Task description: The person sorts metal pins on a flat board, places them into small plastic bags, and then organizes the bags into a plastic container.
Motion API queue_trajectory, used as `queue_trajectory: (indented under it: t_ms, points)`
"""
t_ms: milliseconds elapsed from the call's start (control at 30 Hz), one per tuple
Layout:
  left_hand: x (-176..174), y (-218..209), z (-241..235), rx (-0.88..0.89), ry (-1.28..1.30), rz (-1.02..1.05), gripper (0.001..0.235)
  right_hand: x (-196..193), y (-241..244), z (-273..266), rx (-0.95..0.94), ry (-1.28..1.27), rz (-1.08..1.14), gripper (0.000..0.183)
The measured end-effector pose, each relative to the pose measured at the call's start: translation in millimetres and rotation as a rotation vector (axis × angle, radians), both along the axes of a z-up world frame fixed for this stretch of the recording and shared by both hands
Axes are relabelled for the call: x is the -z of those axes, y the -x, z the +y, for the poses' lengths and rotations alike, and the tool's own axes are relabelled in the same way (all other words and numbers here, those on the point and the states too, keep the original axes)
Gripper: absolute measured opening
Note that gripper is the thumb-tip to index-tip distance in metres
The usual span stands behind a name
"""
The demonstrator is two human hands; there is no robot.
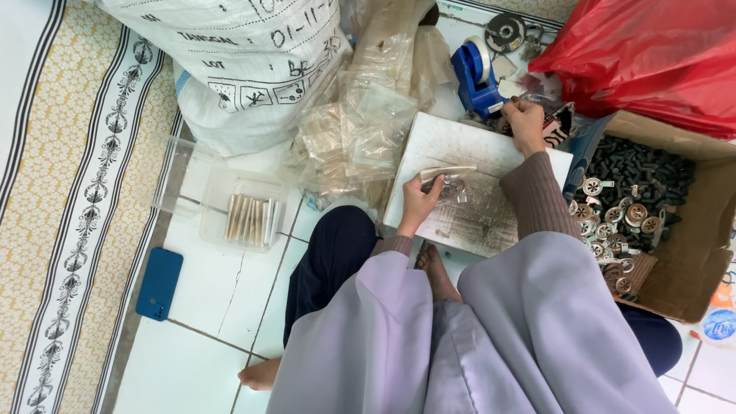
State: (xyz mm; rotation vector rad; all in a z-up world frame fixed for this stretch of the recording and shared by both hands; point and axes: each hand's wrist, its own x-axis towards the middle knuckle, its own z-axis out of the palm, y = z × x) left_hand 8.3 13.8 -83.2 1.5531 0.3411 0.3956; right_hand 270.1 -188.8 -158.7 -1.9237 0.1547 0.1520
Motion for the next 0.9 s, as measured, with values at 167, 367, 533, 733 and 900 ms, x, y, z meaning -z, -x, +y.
queue_trajectory:
  t_ms: [167, 367, 533, 733, 900]
  points:
    - [6.8, -0.2, -0.5, -0.008, -0.025, -0.007, 0.018, -5.1, 2.6, -2.9, -0.143, 0.192, -0.061, 0.024]
    - [22.9, 0.2, -0.3, -0.013, -0.022, -0.005, 0.017, -40.7, 21.5, 8.5, -0.162, 0.462, -0.020, 0.024]
    - [15.2, -0.4, 0.4, -0.013, -0.017, -0.002, 0.018, -68.6, 28.9, 6.6, -0.171, 0.410, 0.069, 0.034]
    - [14.2, -1.1, 1.1, -0.017, -0.019, 0.008, 0.020, -121.4, 53.4, 13.5, -0.222, 0.402, 0.131, 0.040]
    - [-1.9, 1.1, 1.0, -0.016, -0.014, 0.004, 0.020, -108.9, 54.2, 5.4, -0.226, 0.460, 0.163, 0.047]
